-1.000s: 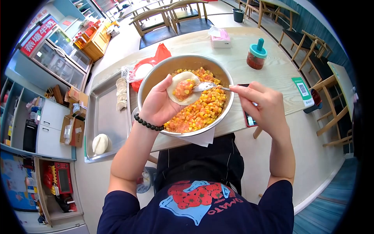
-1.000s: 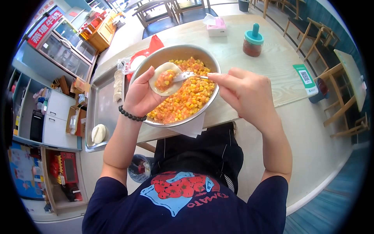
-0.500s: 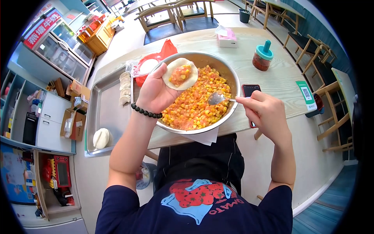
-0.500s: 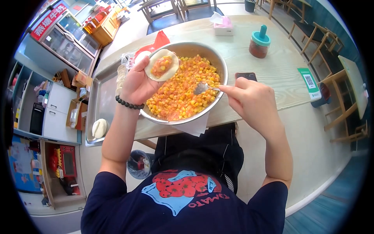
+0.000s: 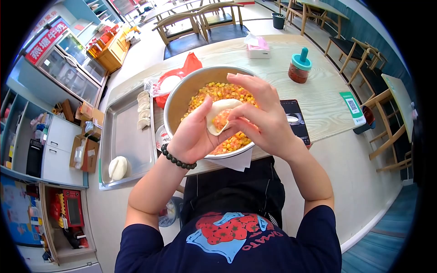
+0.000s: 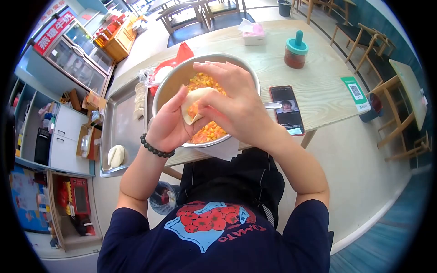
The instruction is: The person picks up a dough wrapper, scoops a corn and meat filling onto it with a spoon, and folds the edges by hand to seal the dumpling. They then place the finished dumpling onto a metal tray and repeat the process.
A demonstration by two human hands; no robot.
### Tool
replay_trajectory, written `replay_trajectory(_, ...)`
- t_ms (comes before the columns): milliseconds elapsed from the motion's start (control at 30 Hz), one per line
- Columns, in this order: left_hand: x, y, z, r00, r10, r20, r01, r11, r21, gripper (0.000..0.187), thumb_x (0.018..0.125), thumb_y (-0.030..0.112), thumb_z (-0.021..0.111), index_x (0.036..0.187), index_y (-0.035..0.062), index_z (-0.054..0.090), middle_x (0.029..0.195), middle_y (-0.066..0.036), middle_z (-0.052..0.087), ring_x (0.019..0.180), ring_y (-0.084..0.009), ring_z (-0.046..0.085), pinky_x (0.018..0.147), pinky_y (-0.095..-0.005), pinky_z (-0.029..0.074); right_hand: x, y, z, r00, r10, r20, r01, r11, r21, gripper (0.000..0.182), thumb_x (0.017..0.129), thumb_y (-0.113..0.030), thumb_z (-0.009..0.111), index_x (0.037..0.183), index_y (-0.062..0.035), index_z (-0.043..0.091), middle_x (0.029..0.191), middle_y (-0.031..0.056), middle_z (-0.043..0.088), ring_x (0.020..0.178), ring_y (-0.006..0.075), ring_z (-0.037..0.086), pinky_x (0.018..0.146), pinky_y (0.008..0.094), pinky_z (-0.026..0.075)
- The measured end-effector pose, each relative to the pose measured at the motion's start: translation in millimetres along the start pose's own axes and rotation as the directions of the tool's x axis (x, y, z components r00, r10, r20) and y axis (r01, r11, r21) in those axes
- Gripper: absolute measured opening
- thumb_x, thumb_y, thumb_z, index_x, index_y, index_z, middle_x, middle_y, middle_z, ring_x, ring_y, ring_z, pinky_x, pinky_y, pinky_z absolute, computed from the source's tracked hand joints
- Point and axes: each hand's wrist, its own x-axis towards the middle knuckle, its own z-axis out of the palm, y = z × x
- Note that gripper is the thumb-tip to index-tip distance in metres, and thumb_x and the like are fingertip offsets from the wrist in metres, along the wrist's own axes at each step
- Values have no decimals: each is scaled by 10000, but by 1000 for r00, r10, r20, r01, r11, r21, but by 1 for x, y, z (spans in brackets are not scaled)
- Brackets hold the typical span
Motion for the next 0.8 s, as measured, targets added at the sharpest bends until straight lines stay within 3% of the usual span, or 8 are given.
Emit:
replay_trajectory(100, -7, -3, 7, 992, 22, -122, 5, 975, 221, 460, 976, 384, 428, 1303, 62, 401, 1182, -93, 556, 1047, -173, 580, 937, -339, 482, 2, -6, 8, 998, 56, -25, -56, 998, -21, 140, 719, -90, 705, 824, -79, 614, 1311, 156, 474, 1227, 325, 428, 1004, 408, 337)
replay_trajectory(167, -11, -7, 9, 969, 223, 109, -202, 452, 869, 362, 925, 225, 562, 1226, 36, 491, 1111, -71, 594, 1021, -143, 585, 900, -318, 494, 3, -9, 11, 988, 126, -84, -122, 991, 60, 115, 746, -50, 672, 836, -57, 599, 1307, 165, 484, 1208, 309, 459, 949, 384, 385)
replay_trajectory(233, -13, -6, 11, 958, 269, 101, -211, 421, 882, 323, 863, 87, 624, 1165, 11, 539, 1081, -64, 610, 1025, -120, 577, 869, -287, 498, 0, -14, 11, 959, 215, -183, -186, 969, 161, 116, 753, -47, 666, 848, -51, 599, 1253, 157, 511, 1145, 303, 491, 915, 373, 399)
replay_trajectory(333, -20, -6, 24, 929, 369, 23, -289, 686, 667, 329, 867, 71, 614, 1168, -25, 521, 1123, -117, 600, 1058, -183, 586, 896, -299, 503, -18, -19, 9, 885, 355, -300, -282, 923, 261, 129, 756, -44, 666, 865, -42, 597, 1117, 143, 550, 1017, 288, 540, 846, 350, 430)
replay_trajectory(467, -21, -14, 22, 890, 451, 66, -384, 664, 642, 349, 850, 45, 582, 1180, -29, 497, 1225, -209, 535, 1104, -256, 568, 952, -369, 475, -29, -37, 11, 828, 486, -278, -393, 858, 331, 173, 728, -49, 705, 858, -41, 592, 897, 102, 542, 859, 238, 561, 765, 318, 457)
replay_trajectory(633, -13, -28, 23, 854, 511, 94, -444, 623, 644, 397, 816, -36, 624, 1194, -17, 503, 1208, -147, 565, 1144, -210, 540, 995, -337, 420, -23, -38, 16, 809, 502, -307, -390, 848, 358, 216, 698, -39, 735, 848, -45, 580, 866, 76, 541, 818, 214, 560, 709, 310, 461)
replay_trajectory(700, -11, -30, 21, 813, 555, 173, -505, 527, 684, 399, 807, -55, 621, 1186, -20, 502, 1239, -166, 550, 1155, -223, 534, 1003, -346, 414, -24, -33, 19, 847, 398, -353, -309, 908, 281, 199, 716, -9, 693, 868, -45, 570, 890, 59, 531, 794, 138, 520, 705, 250, 424)
replay_trajectory(800, -13, -32, 22, 796, 570, 202, -537, 512, 670, 393, 803, -66, 616, 1176, -17, 504, 1261, -186, 534, 1164, -242, 529, 1019, -358, 399, -21, -38, 17, 798, 474, -373, -351, 868, 352, 192, 715, -32, 715, 849, -48, 578, 848, 75, 545, 809, 213, 558, 685, 305, 459)
